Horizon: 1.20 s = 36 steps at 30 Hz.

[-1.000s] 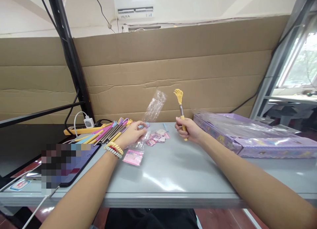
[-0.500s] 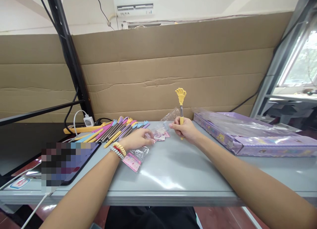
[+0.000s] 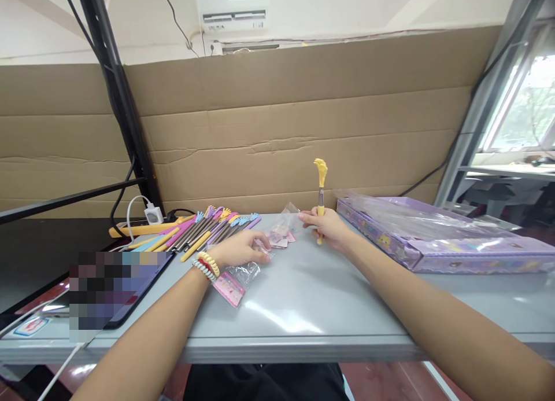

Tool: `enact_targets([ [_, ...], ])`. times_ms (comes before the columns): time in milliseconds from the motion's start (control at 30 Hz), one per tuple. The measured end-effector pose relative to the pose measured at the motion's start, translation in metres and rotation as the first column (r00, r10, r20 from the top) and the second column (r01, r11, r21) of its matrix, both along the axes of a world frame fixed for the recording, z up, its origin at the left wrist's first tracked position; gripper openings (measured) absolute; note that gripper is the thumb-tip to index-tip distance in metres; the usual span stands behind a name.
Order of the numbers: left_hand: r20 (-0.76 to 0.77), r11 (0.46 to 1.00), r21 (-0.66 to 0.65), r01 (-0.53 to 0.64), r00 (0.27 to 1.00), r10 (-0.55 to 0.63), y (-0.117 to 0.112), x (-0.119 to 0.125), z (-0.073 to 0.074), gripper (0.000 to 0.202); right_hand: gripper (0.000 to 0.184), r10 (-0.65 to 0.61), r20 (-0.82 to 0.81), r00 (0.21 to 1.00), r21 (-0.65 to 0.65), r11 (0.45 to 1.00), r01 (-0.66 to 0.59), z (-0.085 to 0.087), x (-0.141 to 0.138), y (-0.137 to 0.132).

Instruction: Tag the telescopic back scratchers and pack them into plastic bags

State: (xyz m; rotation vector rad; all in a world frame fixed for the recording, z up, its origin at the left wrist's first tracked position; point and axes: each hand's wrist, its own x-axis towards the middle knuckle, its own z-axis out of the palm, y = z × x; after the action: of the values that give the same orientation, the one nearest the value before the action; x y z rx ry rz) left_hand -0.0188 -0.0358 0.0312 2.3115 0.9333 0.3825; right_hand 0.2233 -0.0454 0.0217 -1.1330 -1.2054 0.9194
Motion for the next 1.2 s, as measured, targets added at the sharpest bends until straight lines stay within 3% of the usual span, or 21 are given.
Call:
enact_targets([
  [100,-0.006,1.000,0.012,0.009,1.000,-0.009,0.000,0.000,0.000,0.041,0.058,0.234,-0.093,0.968,-0.031,0.971,-0.238,0.001,-0.001,-0.003],
  [167,-0.009,1.000,0.019,0.017,1.000,-0.017,0.001,0.000,0.000,0.041,0.058,0.319,-0.105,0.942,-0.024,0.946,-0.323,0.001,-0.003,-0.005],
  [400,-0.016,0.999,0.004,0.049,0.999,-0.049,0.003,0.000,-0.002,0.043,0.043,0.374,-0.075,0.924,0.012,0.927,-0.374,0.004,-0.006,-0.011],
  [733,0.058,0.999,-0.022,0.034,0.998,-0.032,0.000,0.003,-0.005,0.046,0.034,0.569,0.114,0.814,-0.212,0.815,-0.540,0.005,-0.035,-0.028],
  [833,0.066,0.999,-0.012,0.030,0.997,-0.029,-0.003,0.006,-0.005,0.043,0.031,0.570,0.143,0.809,-0.210,0.816,-0.538,0.000,-0.041,-0.029],
  [1000,0.118,0.996,-0.071,0.053,0.992,-0.045,-0.006,0.013,-0.007,0.040,0.036,0.499,0.130,0.857,-0.131,0.865,-0.484,-0.009,-0.043,-0.023],
  [1200,0.259,0.995,-0.035,0.094,0.962,-0.081,-0.008,0.017,-0.004,0.030,0.033,0.397,0.194,0.897,-0.163,0.915,-0.370,-0.004,-0.042,-0.023],
])
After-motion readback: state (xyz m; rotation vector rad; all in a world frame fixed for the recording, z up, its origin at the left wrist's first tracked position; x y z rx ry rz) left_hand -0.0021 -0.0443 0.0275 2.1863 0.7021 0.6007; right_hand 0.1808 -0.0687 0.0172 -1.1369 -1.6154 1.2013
